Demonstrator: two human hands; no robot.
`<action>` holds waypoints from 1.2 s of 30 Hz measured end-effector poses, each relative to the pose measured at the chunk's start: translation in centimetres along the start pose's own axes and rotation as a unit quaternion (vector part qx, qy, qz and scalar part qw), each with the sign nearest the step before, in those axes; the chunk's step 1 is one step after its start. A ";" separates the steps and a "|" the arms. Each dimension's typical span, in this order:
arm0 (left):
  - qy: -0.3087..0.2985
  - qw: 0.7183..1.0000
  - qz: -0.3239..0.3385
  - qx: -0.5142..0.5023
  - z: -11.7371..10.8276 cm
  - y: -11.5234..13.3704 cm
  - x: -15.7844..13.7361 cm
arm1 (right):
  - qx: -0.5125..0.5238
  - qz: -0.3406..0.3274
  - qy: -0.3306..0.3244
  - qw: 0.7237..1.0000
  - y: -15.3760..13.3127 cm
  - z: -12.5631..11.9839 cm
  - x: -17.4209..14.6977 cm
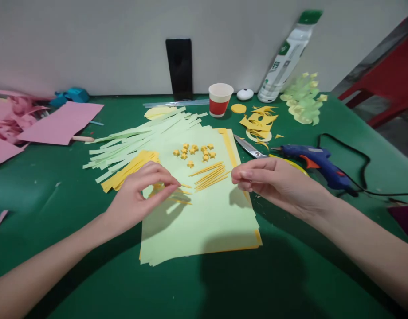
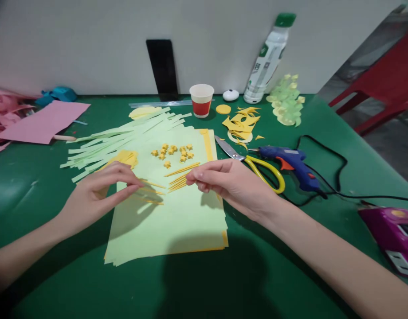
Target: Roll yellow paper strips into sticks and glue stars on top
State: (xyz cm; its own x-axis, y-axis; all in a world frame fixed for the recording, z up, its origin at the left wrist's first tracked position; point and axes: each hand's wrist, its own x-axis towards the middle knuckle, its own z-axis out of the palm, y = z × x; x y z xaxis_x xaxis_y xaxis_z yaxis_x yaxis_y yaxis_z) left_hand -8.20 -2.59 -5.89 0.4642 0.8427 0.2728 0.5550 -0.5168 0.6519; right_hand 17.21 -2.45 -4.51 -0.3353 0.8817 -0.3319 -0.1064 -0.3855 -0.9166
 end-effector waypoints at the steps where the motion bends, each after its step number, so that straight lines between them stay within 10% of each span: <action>1: -0.007 1.000 0.009 -0.010 0.3 0.5 0.2 | 0.001 -0.004 0.009 1.000 0.0 -0.4 -0.3; 16: -0.229 0.931 0.114 -0.260 9.1 6.8 -1.7 | -0.052 -0.136 0.145 0.979 -3.0 -4.8 -0.7; 36: -0.277 0.928 0.074 -0.239 9.5 5.8 -1.8 | -0.227 -0.180 0.291 0.912 -3.7 -8.0 0.8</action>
State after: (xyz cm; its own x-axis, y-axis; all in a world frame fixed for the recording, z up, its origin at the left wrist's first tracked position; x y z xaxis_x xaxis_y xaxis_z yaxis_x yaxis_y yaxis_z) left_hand 0.75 -8.49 -9.33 0.8683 0.4918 0.0652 0.1486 -0.3831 0.9117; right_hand 24.83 1.86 -3.22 0.2127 0.9748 0.0671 0.3310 -0.0073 -0.9436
